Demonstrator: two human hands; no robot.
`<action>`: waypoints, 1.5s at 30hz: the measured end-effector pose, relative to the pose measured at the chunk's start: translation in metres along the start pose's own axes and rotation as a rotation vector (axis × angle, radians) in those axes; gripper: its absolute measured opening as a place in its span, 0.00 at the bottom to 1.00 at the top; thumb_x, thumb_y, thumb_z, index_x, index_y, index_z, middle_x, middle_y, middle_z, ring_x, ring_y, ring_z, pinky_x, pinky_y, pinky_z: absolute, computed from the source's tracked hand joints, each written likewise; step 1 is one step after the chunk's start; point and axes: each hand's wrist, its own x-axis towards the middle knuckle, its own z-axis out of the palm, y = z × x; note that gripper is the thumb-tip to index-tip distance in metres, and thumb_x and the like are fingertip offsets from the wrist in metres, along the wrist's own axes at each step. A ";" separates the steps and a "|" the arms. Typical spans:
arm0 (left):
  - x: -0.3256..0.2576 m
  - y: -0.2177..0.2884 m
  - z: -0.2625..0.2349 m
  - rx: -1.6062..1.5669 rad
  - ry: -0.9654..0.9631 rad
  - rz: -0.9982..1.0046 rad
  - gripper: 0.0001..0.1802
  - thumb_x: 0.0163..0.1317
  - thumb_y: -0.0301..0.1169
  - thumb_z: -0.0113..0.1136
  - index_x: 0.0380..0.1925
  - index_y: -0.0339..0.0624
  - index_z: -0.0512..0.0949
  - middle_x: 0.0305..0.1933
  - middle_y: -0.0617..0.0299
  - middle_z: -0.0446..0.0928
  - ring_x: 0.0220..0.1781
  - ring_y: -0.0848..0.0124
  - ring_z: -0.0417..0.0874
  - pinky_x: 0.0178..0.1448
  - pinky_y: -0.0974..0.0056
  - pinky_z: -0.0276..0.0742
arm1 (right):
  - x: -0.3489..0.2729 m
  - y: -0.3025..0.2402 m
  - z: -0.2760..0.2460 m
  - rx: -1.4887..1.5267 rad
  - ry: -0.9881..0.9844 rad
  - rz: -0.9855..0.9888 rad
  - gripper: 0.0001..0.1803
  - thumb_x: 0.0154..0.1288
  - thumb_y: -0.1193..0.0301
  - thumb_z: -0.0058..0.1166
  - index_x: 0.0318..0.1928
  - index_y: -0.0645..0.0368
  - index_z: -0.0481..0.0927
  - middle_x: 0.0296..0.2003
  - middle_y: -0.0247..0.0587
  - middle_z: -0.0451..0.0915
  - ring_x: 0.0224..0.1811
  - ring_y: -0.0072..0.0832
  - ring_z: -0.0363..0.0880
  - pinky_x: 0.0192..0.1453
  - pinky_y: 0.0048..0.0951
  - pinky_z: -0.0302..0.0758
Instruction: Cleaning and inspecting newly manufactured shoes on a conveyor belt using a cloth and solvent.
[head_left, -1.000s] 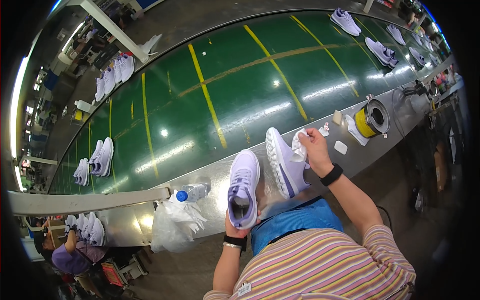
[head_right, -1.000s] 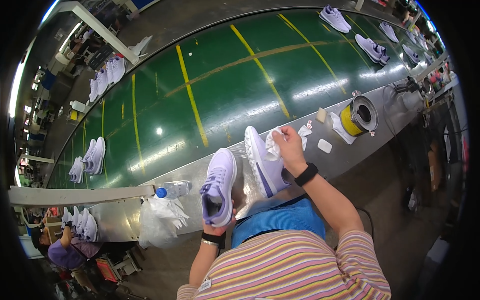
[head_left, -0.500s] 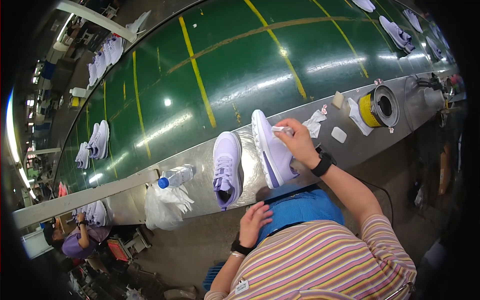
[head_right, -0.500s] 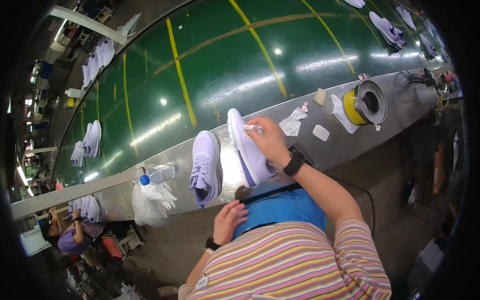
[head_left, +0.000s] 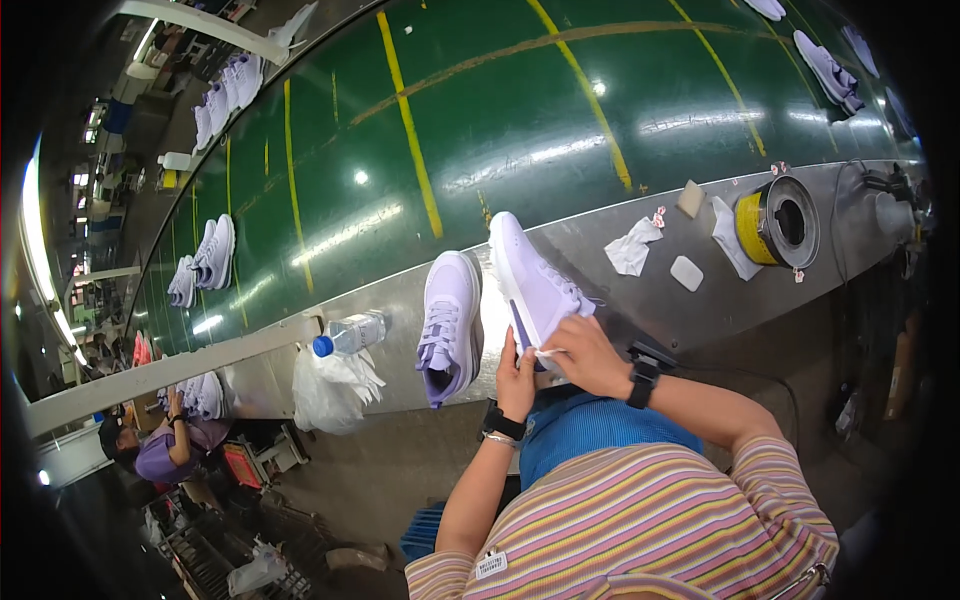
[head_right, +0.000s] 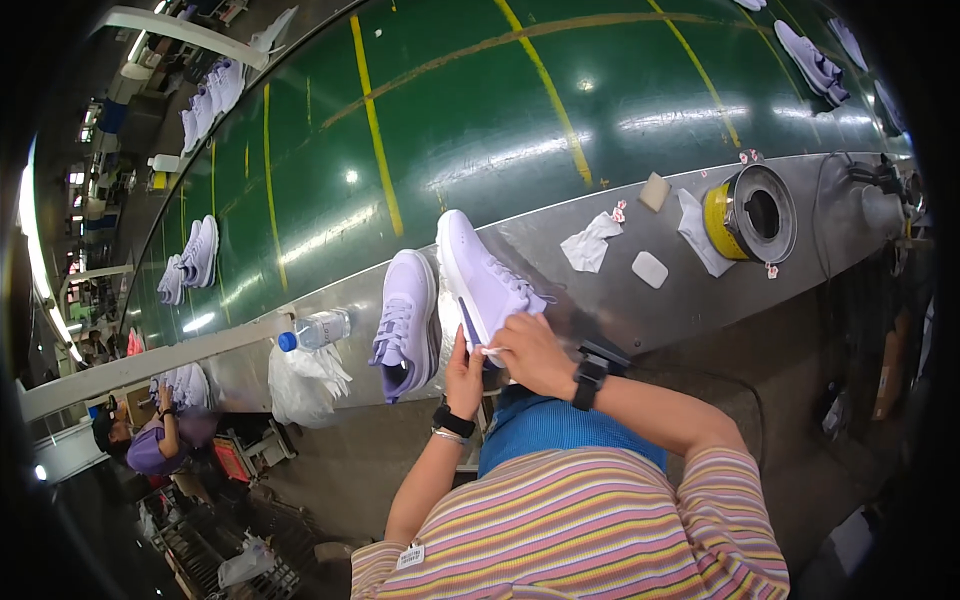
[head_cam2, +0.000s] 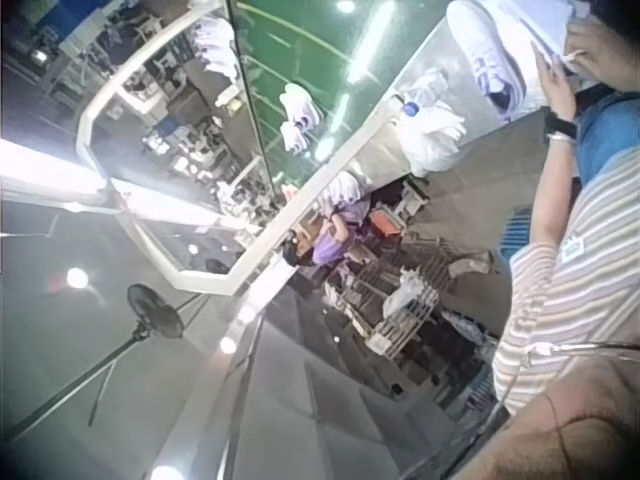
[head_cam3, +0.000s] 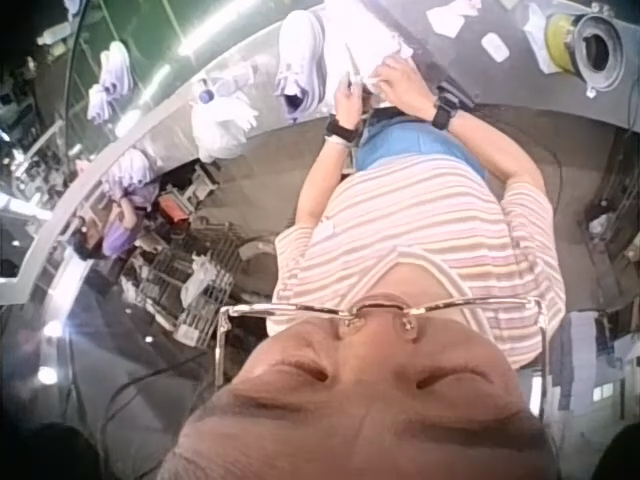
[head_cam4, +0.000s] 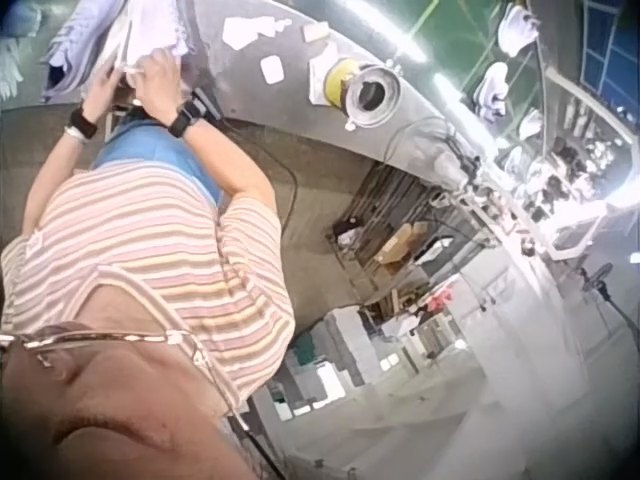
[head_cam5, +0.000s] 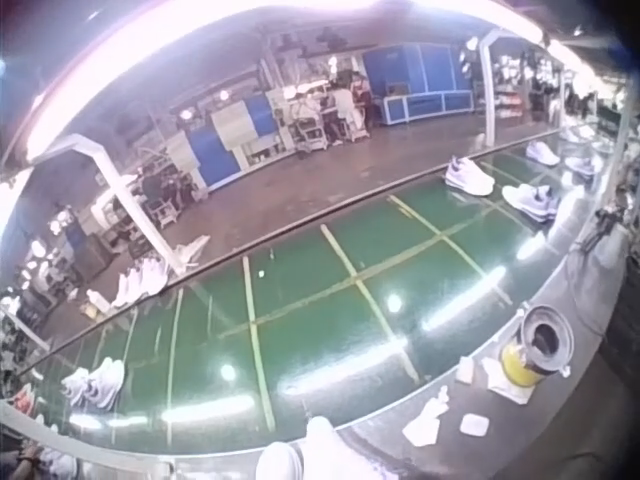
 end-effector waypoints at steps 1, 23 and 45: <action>-0.001 0.005 -0.002 -0.039 0.015 0.049 0.30 0.65 0.29 0.48 0.65 0.35 0.52 0.60 0.55 0.64 0.56 0.72 0.67 0.59 0.69 0.63 | -0.010 0.003 -0.007 0.104 -0.012 0.085 0.05 0.49 0.75 0.55 0.30 0.57 0.78 0.28 0.40 0.70 0.35 0.38 0.69 0.42 0.35 0.63; 0.055 0.088 0.021 0.359 0.205 -0.047 0.53 0.47 0.49 0.66 0.60 0.22 0.50 0.59 0.37 0.61 0.61 0.53 0.63 0.64 0.60 0.58 | -0.021 0.007 -0.008 1.054 -0.105 0.305 0.08 0.60 0.78 0.52 0.41 0.64 0.74 0.38 0.36 0.77 0.39 0.18 0.75 0.46 0.20 0.72; 0.041 0.084 0.010 0.154 0.076 0.032 0.38 0.50 0.22 0.58 0.63 0.35 0.57 0.53 0.56 0.69 0.49 0.74 0.71 0.53 0.71 0.68 | 0.089 0.056 -0.007 0.323 0.451 0.202 0.05 0.54 0.76 0.53 0.34 0.62 0.74 0.30 0.45 0.70 0.35 0.42 0.72 0.40 0.34 0.69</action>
